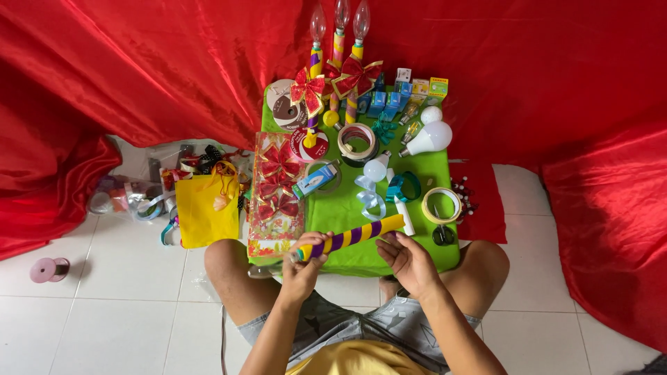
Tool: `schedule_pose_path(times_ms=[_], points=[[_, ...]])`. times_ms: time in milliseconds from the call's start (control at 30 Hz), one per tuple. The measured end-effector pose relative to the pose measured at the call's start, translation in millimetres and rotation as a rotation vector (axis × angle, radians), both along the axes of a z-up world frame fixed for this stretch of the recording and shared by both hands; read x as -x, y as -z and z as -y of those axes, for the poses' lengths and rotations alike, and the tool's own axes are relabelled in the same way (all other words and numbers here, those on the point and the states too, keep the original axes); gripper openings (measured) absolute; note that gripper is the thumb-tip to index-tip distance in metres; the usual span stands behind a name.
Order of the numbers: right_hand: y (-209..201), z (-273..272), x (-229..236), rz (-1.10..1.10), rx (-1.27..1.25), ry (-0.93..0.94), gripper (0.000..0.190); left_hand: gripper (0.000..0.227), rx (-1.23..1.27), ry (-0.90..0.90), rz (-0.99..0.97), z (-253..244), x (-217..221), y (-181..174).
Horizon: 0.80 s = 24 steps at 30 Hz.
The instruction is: The person is wrapping a purple ribbon around a yellow tube, cutting the ribbon with scissors, and securing it with tape as part of a handicraft project.
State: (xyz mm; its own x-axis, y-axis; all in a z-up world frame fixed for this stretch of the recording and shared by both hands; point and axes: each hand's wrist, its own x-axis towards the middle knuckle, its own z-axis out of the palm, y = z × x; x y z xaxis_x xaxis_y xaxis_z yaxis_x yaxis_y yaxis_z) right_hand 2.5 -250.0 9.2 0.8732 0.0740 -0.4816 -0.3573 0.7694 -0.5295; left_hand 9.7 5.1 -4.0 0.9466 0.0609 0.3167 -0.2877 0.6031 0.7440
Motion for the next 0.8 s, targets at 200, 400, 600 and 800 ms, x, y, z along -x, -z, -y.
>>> schedule_pose_path(times_ms=[200, 400, 600, 800], points=[[4, 6, -7, -0.103, -0.163, -0.006, 0.034, 0.030, -0.358, 0.131, 0.212, -5, 15, -43], [7, 12, -14, -0.081, 0.051, -0.023, 0.023, 0.025, -0.548, 0.297, 0.457, 11, 29, -75], [-6, 15, -22, 0.022, 0.222, 0.001, 0.025, 0.013, -0.873, 0.250, 0.715, 35, 36, -109], [-49, 15, -25, 0.126, 0.450, 0.141, 0.020, 0.040, -1.232, 0.036, 0.951, 37, 37, -99]])
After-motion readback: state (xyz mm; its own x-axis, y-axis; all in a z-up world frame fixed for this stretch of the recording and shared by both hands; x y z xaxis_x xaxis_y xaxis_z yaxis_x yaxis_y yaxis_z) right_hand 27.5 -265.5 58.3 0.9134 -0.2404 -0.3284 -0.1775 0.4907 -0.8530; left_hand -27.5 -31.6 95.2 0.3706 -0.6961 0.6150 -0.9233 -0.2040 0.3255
